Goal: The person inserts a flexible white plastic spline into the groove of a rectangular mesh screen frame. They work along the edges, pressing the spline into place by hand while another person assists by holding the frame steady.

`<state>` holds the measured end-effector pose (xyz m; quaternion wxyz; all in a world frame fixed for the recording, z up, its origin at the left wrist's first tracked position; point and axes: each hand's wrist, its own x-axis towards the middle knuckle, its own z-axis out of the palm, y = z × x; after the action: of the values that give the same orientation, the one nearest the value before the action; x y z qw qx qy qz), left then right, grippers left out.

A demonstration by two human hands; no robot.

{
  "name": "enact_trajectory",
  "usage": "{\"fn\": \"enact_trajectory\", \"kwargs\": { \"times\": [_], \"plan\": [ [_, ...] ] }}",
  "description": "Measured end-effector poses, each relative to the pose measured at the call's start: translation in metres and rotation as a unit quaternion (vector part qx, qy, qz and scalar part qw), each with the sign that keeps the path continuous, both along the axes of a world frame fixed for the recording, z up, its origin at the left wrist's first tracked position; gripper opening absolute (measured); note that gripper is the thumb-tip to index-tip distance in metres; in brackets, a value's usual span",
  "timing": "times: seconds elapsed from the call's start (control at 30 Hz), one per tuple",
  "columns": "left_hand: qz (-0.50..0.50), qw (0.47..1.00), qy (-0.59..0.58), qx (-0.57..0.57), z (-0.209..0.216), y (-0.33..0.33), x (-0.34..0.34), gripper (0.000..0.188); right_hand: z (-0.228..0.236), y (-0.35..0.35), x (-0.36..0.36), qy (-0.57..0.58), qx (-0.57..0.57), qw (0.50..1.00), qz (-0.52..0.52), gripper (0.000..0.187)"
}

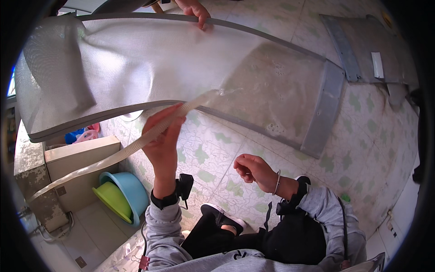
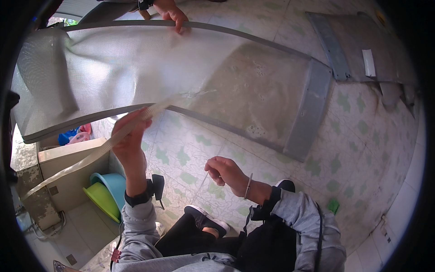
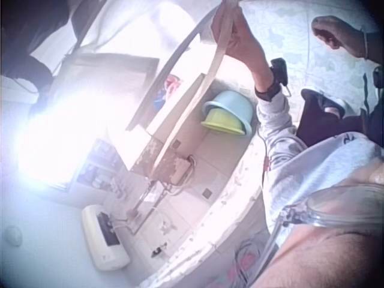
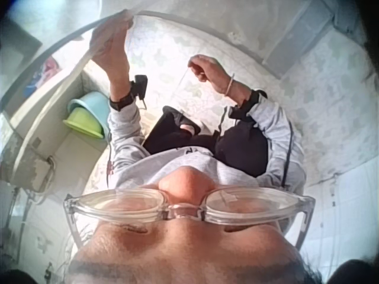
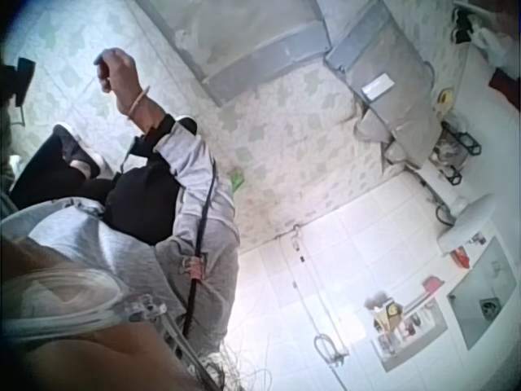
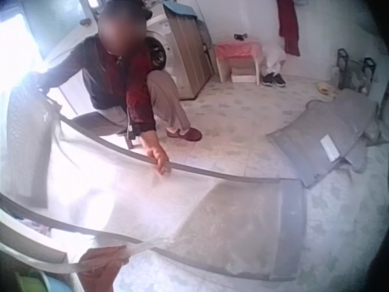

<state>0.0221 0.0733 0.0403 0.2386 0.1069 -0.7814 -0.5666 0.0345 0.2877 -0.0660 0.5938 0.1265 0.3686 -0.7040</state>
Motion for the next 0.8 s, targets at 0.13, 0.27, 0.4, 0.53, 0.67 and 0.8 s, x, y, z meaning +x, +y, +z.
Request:
{"fn": "enact_trajectory", "kwargs": {
  "times": [0.13, 0.27, 0.4, 0.53, 0.67, 0.8],
  "plan": [
    [0.046, 0.997, 0.03, -0.055, -0.002, -0.007, -0.006, 0.022, 0.0, 0.0, 0.0, 0.004, 0.007, 1.0, 0.005, 0.02],
    [0.072, 0.995, 0.035, -0.061, -0.005, -0.01, -0.007, 0.024, -0.001, 0.0, 0.0, 0.004, 0.006, 1.0, 0.005, 0.02],
    [0.059, 0.996, 0.025, -0.056, -0.009, -0.007, -0.009, 0.024, -0.002, 0.0, 0.001, 0.005, 0.005, 1.0, 0.008, 0.021],
    [0.043, 0.998, 0.034, -0.003, -0.009, 0.0, -0.016, 0.025, -0.003, 0.0, 0.002, 0.003, 0.004, 1.0, 0.007, 0.021],
    [0.023, 0.998, 0.042, 0.036, 0.001, 0.008, -0.02, 0.025, -0.004, 0.001, 0.002, 0.004, 0.0, 1.0, 0.01, 0.022],
    [0.006, 0.996, 0.076, 0.05, 0.014, 0.017, -0.026, 0.023, -0.005, 0.001, 0.004, 0.006, -0.002, 1.0, 0.015, 0.024]
  ]
}}
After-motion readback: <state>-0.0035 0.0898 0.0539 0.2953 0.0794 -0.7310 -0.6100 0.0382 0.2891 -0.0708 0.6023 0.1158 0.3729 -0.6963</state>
